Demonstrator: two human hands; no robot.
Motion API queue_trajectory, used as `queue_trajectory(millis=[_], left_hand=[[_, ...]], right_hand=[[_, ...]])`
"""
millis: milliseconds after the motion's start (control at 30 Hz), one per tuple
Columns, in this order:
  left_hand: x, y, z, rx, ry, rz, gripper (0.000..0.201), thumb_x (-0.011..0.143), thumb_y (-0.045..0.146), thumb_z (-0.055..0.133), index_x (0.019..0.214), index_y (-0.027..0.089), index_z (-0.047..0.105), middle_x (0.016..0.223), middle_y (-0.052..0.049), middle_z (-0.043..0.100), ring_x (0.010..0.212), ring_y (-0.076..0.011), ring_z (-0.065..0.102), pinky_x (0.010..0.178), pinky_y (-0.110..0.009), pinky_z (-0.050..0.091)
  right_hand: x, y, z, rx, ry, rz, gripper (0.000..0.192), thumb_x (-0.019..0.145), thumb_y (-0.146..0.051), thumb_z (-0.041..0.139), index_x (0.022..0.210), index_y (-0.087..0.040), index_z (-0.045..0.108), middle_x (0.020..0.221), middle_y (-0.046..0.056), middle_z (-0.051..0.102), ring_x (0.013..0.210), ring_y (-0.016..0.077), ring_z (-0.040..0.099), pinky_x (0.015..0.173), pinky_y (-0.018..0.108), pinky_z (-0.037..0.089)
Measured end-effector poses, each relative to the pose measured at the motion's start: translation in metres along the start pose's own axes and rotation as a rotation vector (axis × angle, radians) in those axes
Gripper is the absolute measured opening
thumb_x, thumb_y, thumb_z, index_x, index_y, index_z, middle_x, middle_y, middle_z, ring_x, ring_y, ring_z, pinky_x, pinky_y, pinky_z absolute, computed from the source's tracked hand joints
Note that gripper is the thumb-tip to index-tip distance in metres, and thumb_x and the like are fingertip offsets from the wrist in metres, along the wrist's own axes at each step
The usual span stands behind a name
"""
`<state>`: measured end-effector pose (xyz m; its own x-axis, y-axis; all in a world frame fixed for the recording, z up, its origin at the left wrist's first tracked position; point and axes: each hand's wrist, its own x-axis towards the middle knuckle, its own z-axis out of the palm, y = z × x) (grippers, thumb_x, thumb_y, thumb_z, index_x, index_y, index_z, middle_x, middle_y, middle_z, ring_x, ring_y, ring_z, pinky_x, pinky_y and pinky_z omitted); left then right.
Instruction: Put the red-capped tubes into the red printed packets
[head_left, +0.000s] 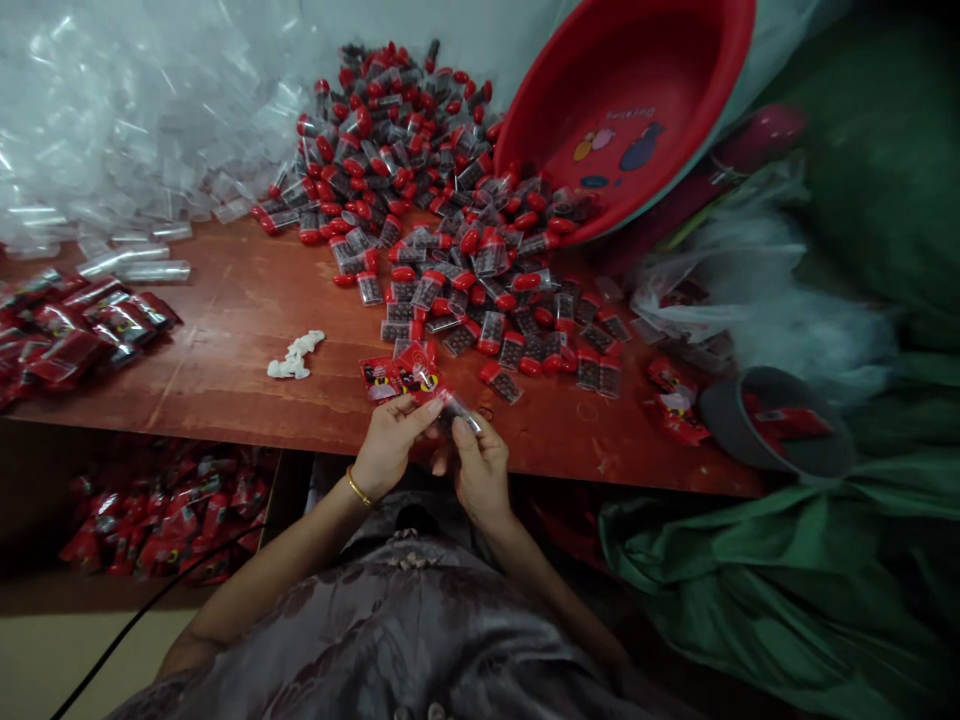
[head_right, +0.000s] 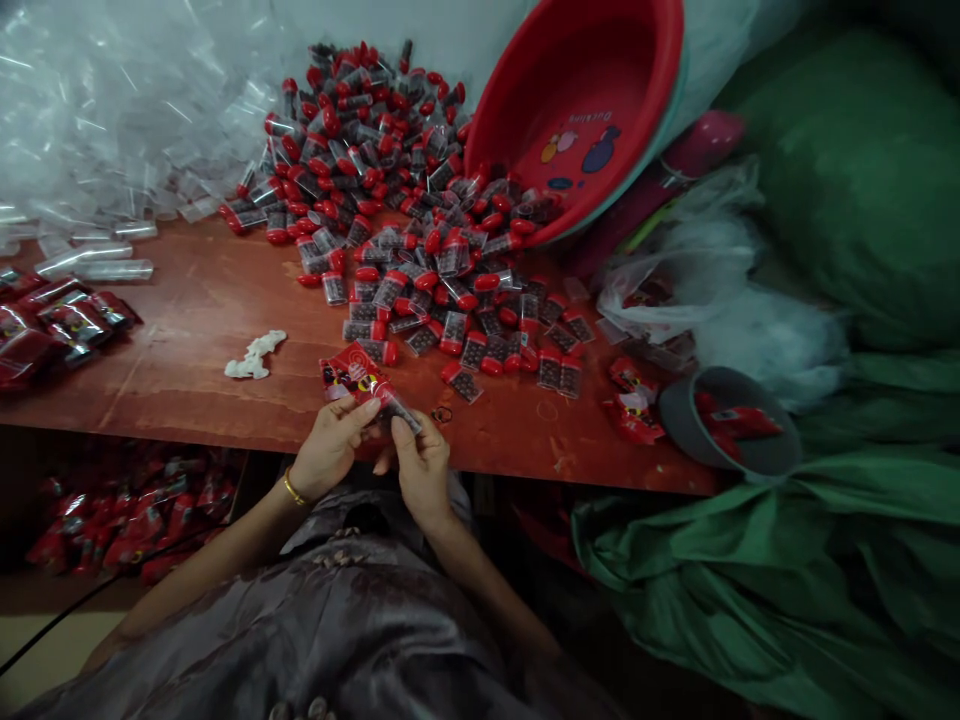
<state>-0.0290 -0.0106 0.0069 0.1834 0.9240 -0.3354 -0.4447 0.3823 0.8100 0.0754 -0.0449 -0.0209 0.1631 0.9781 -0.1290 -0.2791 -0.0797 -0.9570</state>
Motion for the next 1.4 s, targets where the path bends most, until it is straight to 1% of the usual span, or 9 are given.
queue_trajectory(millis=[167,333,467,667,800,900,1100,1267,1400], left_hand=[[-0.003,-0.002,-0.009,0.167,-0.067,0.055,0.030,0.066,0.043,0.074,0.070,0.014,0.065,0.055,0.002,0.056,0.049,-0.0073,0.049,0.046,-0.019,0.041],[0.001,-0.002,-0.007,0.111,-0.042,0.064,0.034,0.065,0.047,0.074,0.070,0.014,0.066,0.050,0.003,0.053,0.045,-0.0052,0.045,0.045,-0.017,0.039],[0.001,-0.007,-0.001,0.098,-0.063,-0.009,0.037,0.064,0.050,0.072,0.073,0.015,0.065,0.045,0.006,0.047,0.035,-0.0057,0.041,0.033,-0.017,0.033],[-0.003,-0.012,0.001,0.159,-0.149,-0.012,0.037,0.070,0.052,0.068,0.073,0.015,0.064,0.047,0.004,0.051,0.033,-0.0063,0.043,0.031,-0.018,0.033],[-0.001,-0.007,0.000,0.124,-0.054,0.059,0.040,0.071,0.055,0.065,0.065,0.016,0.060,0.048,0.005,0.046,0.038,-0.0049,0.041,0.033,-0.016,0.032],[0.000,-0.005,-0.001,0.137,-0.021,0.106,0.037,0.070,0.052,0.068,0.066,0.016,0.061,0.051,0.005,0.047,0.041,-0.0044,0.041,0.035,-0.016,0.034],[-0.010,-0.012,-0.001,0.224,-0.112,0.070,0.035,0.074,0.050,0.064,0.079,0.016,0.063,0.050,0.005,0.049,0.035,-0.0056,0.043,0.033,-0.018,0.034],[-0.006,-0.003,0.001,0.194,-0.029,0.162,0.049,0.074,0.063,0.055,0.061,0.016,0.052,0.048,0.005,0.047,0.037,-0.0056,0.042,0.035,-0.018,0.034],[-0.001,-0.002,0.007,0.328,-0.046,0.238,0.049,0.076,0.059,0.056,0.056,0.016,0.047,0.045,0.006,0.042,0.038,-0.0048,0.041,0.035,-0.017,0.031]], right_hand=[[0.000,0.002,-0.003,0.019,-0.071,0.036,0.030,0.084,-0.049,0.055,0.078,-0.019,0.058,0.066,-0.003,0.063,0.033,0.0046,0.046,0.034,0.018,0.037],[-0.004,0.004,0.000,-0.073,-0.080,-0.017,0.031,0.083,-0.049,0.055,0.078,-0.019,0.058,0.065,-0.002,0.064,0.036,0.0063,0.049,0.036,0.019,0.039],[-0.004,0.009,0.002,-0.046,-0.013,-0.030,0.031,0.084,-0.048,0.055,0.076,-0.019,0.058,0.062,-0.003,0.061,0.036,0.0058,0.047,0.035,0.018,0.037],[-0.001,0.007,0.008,0.057,0.017,0.005,0.034,0.082,-0.053,0.056,0.077,-0.019,0.057,0.045,-0.008,0.047,0.033,0.0067,0.044,0.035,0.018,0.036],[0.001,0.002,0.006,0.070,-0.053,0.019,0.032,0.083,-0.051,0.055,0.075,-0.020,0.055,0.053,-0.006,0.054,0.032,0.0060,0.045,0.034,0.019,0.037],[-0.001,0.004,0.006,0.033,-0.037,-0.015,0.030,0.083,-0.049,0.055,0.078,-0.019,0.057,0.063,-0.004,0.060,0.032,0.0044,0.045,0.033,0.018,0.037],[-0.004,0.009,0.008,0.114,0.018,-0.017,0.028,0.084,-0.048,0.056,0.082,-0.020,0.057,0.049,-0.008,0.052,0.034,0.0068,0.046,0.034,0.018,0.038],[-0.002,0.006,0.007,0.143,-0.058,0.019,0.034,0.081,-0.053,0.057,0.077,-0.020,0.056,0.054,-0.007,0.056,0.032,0.0048,0.043,0.033,0.017,0.035],[-0.002,0.004,0.010,0.195,0.007,-0.009,0.037,0.079,-0.056,0.058,0.074,-0.020,0.054,0.044,-0.009,0.049,0.029,0.0042,0.038,0.032,0.016,0.031]])
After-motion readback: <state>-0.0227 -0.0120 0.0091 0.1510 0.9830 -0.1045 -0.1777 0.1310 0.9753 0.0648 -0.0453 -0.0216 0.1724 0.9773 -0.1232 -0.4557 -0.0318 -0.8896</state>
